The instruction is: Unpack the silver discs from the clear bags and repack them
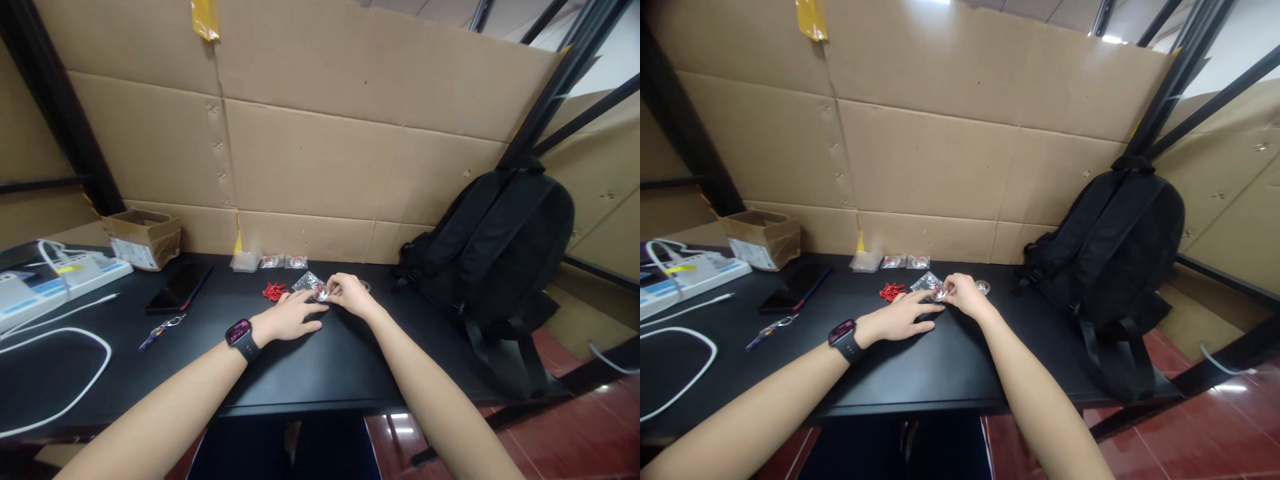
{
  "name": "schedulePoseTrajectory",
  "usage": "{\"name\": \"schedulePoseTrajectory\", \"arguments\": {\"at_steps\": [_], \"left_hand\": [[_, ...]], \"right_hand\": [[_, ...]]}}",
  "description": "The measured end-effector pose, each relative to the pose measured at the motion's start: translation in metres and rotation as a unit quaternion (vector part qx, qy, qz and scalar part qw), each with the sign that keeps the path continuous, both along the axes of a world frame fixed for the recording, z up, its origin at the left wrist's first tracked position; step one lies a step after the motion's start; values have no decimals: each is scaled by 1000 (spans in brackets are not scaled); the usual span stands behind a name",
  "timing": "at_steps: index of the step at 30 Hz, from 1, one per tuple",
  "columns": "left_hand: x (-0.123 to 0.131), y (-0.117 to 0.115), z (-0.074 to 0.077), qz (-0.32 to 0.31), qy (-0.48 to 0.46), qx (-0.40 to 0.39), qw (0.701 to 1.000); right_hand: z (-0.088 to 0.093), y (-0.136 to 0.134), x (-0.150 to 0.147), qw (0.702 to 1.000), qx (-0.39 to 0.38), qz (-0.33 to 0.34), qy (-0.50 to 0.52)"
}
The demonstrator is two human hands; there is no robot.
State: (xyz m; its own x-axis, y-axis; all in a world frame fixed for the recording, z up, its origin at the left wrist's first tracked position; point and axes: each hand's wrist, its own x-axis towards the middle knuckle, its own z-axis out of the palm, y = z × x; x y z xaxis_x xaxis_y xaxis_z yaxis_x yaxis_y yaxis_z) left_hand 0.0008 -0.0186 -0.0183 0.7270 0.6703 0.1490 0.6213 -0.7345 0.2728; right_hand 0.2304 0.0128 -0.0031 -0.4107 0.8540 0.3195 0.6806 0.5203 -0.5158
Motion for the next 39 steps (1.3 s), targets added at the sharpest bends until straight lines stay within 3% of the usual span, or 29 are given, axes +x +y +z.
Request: {"name": "schedulePoseTrajectory", "arguments": {"at_steps": [6, 15, 23, 33, 39], "left_hand": [[-5, 1, 3, -1, -3, -3, 1000], [-6, 1, 6, -16, -20, -8, 1000], [-8, 3, 5, -18, -2, 16, 1000], [-9, -2, 14, -22, -3, 7, 1000], [-8, -1, 15, -50, -20, 4, 999]], "right_hand": [[-2, 0, -11, 994, 82, -38, -68], [4, -5, -3, 994, 66, 35, -81], [1, -6, -13, 984, 138, -36, -106], [0, -12, -21, 970, 144, -53, -191], [-7, -5, -37, 963, 132, -103, -212]]}}
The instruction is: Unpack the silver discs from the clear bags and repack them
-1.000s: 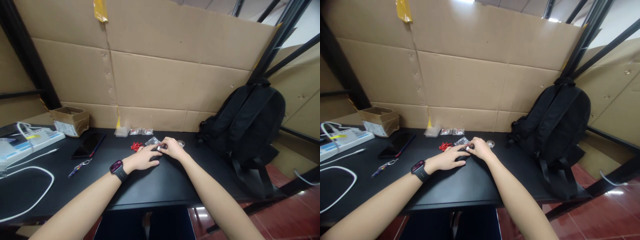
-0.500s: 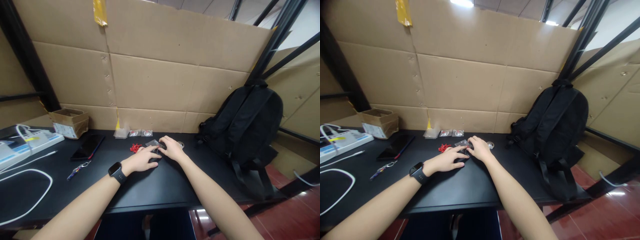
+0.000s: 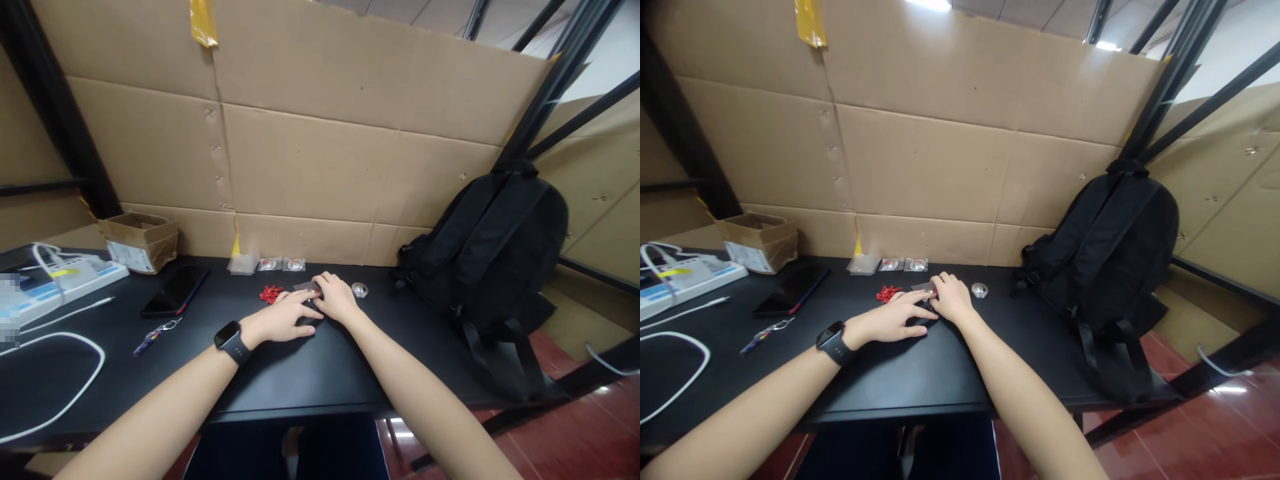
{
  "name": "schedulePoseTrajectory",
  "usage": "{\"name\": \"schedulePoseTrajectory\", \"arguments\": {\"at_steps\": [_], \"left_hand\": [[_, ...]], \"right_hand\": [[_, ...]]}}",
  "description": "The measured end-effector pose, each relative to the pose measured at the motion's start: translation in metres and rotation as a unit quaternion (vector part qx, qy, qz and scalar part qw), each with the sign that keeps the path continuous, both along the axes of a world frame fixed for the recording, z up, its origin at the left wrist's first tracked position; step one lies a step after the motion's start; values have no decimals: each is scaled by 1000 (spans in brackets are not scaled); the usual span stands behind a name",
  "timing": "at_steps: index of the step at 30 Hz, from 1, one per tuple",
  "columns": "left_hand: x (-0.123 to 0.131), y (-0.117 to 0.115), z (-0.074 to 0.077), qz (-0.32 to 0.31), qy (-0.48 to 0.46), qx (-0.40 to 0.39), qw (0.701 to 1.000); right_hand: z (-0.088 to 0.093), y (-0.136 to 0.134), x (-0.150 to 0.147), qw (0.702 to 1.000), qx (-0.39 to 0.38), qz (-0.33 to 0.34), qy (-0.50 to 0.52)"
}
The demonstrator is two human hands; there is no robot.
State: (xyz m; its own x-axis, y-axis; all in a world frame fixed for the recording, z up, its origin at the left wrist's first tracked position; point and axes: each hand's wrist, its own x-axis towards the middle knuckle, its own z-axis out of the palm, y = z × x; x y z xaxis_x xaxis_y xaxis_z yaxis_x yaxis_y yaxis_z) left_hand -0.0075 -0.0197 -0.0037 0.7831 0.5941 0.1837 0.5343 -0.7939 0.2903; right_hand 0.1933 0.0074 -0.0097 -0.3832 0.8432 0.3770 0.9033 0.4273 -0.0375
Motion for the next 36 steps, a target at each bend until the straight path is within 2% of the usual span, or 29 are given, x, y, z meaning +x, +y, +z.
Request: {"name": "schedulePoseTrajectory", "arguments": {"at_steps": [4, 6, 12, 21, 23, 25, 27, 29, 33, 36], "left_hand": [[-3, 3, 2, -6, -12, -3, 1000], [-5, 5, 2, -6, -23, -1, 1000], [-11, 12, 0, -10, -49, 0, 999], [-12, 11, 0, -17, -48, -18, 999], [-13, 12, 3, -15, -54, -10, 998], [-14, 12, 6, -8, -66, -4, 998], [-13, 11, 9, 12, -87, 0, 996], [-9, 10, 9, 57, -115, 12, 992], [4, 9, 5, 167, -108, 51, 979], [7, 10, 4, 193, -75, 76, 975]], "right_hand": [[-2, 4, -6, 998, -6, -54, 17], [0, 2, -3, 998, -11, -59, 26], [9, -11, 6, 999, -9, 9, 30], [5, -7, -9, 1000, -13, -17, 5], [6, -8, -5, 999, -24, 7, 31], [10, -8, 4, 994, -53, 62, 72], [17, -8, 17, 980, -86, 131, 122], [24, -6, 31, 966, -90, 172, 171], [30, 0, 52, 964, -80, 166, 191], [23, 4, 52, 963, -109, 169, 178]]}}
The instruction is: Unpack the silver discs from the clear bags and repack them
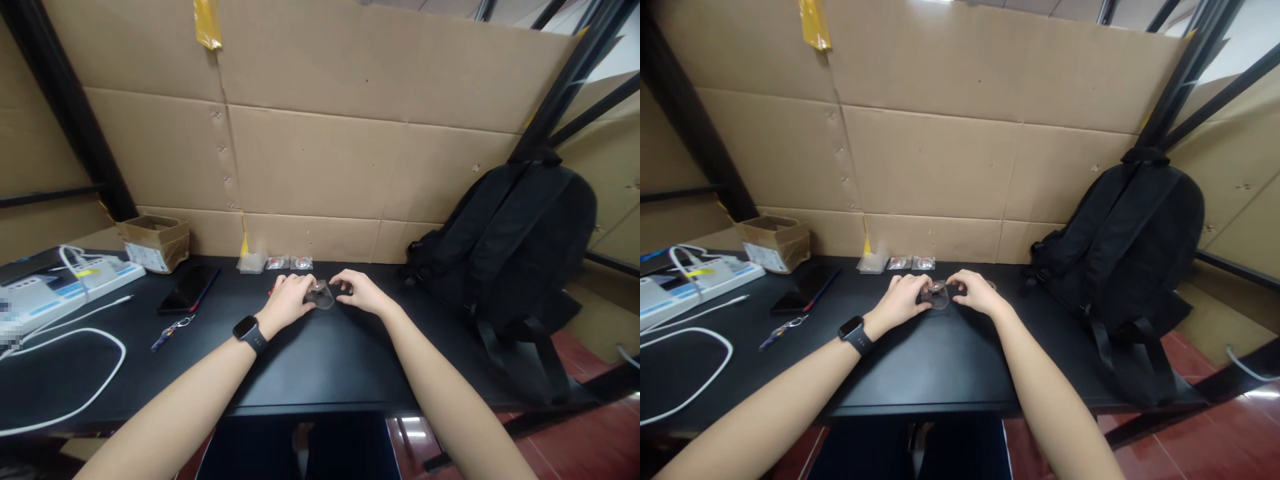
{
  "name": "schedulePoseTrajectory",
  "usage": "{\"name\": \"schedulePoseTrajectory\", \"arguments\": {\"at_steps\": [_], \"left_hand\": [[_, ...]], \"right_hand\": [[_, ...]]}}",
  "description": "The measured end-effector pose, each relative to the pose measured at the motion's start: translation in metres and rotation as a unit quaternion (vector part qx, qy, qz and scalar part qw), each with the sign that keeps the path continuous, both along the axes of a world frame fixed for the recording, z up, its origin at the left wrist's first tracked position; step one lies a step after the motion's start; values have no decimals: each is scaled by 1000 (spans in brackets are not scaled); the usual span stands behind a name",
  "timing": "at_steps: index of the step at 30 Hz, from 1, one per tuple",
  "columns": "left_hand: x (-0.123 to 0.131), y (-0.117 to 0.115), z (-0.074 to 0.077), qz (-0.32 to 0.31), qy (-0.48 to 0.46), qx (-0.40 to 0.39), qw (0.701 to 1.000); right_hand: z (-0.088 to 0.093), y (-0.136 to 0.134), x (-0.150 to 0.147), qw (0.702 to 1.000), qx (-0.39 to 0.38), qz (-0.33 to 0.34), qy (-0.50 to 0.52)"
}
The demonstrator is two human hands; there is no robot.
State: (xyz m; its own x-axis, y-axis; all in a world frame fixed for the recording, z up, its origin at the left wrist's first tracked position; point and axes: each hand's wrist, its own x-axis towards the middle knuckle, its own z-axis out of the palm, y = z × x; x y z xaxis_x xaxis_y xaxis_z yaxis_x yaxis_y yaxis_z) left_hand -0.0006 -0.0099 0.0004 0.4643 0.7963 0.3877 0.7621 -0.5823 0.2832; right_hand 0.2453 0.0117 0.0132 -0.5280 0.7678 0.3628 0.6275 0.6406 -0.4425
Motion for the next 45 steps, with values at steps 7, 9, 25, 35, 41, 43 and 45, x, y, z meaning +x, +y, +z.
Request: {"name": "schedulePoseTrajectory", "arguments": {"at_steps": [7, 9, 25, 35, 41, 43, 45], "left_hand": [[-15, 6, 2, 2, -9, 1, 1000], [-18, 7, 2, 9, -41, -42, 998], [7, 4, -16, 50, -38, -81, 995], [7, -8, -7, -7, 18, 15, 1000], [8, -6, -8, -10, 30, 5, 999], [8, -6, -7, -3, 29, 6, 1000], [8, -6, -5, 4, 28, 6, 1000]], "right_hand": [[-12, 0, -20, 999, 15, 33, 20], [-12, -1, -19, 999, -22, 19, 44], [-24, 1, -21, 982, -137, -82, 97], [-12, -4, -11, 995, -20, -72, -72], [-9, -7, -8, 996, -11, -43, -80], [-8, -7, -10, 998, -10, -9, -61], [-8, -7, -13, 999, -13, 8, -29]]}}
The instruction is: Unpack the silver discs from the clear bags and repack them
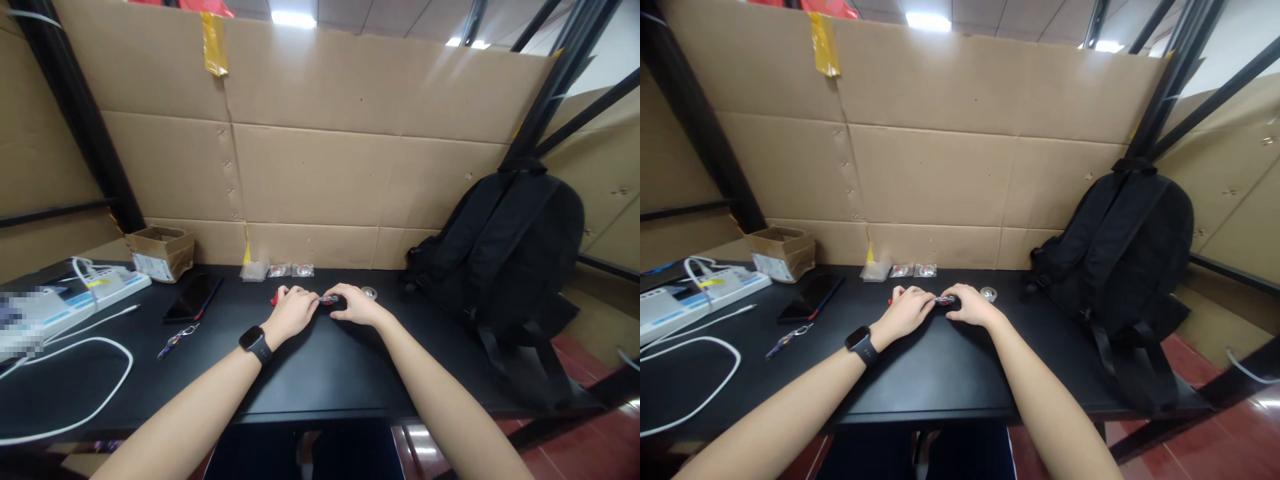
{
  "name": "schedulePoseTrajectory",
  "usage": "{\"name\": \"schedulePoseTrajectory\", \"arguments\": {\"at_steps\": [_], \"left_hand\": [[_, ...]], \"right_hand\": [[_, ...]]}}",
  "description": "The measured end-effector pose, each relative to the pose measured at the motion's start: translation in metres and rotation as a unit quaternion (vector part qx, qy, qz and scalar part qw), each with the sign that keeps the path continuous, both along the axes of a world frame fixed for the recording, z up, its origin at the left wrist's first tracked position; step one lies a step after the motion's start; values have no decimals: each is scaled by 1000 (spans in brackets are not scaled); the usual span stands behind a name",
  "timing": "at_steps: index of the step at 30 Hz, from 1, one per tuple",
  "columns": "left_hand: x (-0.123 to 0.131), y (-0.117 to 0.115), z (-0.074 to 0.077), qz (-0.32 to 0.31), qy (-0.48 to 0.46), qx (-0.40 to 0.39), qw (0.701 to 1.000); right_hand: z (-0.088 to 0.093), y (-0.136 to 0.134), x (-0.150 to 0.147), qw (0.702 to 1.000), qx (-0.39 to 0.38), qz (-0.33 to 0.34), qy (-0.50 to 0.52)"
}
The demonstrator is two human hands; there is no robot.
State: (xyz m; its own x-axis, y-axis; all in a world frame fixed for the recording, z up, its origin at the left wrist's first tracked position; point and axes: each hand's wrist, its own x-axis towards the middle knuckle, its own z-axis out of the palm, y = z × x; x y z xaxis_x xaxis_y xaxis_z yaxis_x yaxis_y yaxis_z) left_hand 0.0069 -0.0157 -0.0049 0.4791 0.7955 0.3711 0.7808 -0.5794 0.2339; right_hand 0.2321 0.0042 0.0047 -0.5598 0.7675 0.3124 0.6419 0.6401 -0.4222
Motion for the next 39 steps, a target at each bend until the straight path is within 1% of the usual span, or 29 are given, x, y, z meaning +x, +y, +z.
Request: {"name": "schedulePoseTrajectory", "arguments": {"at_steps": [2, 5, 7, 10, 12, 15, 17, 19, 21, 23, 25, 27, 30, 33, 36, 39], "left_hand": [[-1, 0, 2, 5, -5, 0, 1000], [-2, -1, 6, 8, -23, 2, 1000], [-4, -1, 8, 12, -49, -1, 999], [-5, -1, 11, 24, -97, -21, 995], [-7, 0, 13, 31, -120, -39, 992], [-12, 3, 16, 37, -135, -64, 988], [-20, 7, 20, 44, -144, -58, 987], [-34, 12, 26, 60, -161, -34, 985], [-52, 20, 33, 82, -187, -12, 979], [-71, 28, 38, 103, -206, -3, 973], [-87, 35, 40, 125, -206, -5, 971], [-99, 40, 39, 142, -184, -18, 972], [-107, 44, 35, 152, -122, -40, 980], [-107, 45, 31, 153, -59, -50, 985], [-108, 45, 28, 155, -20, -56, 986], [-114, 46, 27, 171, 0, -64, 983]], "right_hand": [[-2, 1, -3, 999, -18, -3, 35], [-5, 3, -7, 993, -75, -1, 93], [-7, 4, -10, 979, -128, 18, 155], [-6, 3, -14, 948, -195, 38, 248], [-5, 1, -17, 936, -214, 31, 279], [-4, 4, -18, 930, -224, 12, 291], [-3, 14, -14, 931, -222, -2, 290], [-1, 31, -7, 935, -211, -27, 283], [1, 53, 1, 942, -201, -67, 260], [4, 76, 9, 948, -206, -115, 216], [5, 96, 13, 949, -213, -152, 178], [4, 114, 14, 949, -212, -172, 158], [-3, 135, 10, 949, -202, -201, 137], [-12, 151, 3, 947, -180, -245, 105], [-19, 157, -4, 948, -142, -278, 62], [-22, 154, -7, 950, -96, -298, 22]]}}
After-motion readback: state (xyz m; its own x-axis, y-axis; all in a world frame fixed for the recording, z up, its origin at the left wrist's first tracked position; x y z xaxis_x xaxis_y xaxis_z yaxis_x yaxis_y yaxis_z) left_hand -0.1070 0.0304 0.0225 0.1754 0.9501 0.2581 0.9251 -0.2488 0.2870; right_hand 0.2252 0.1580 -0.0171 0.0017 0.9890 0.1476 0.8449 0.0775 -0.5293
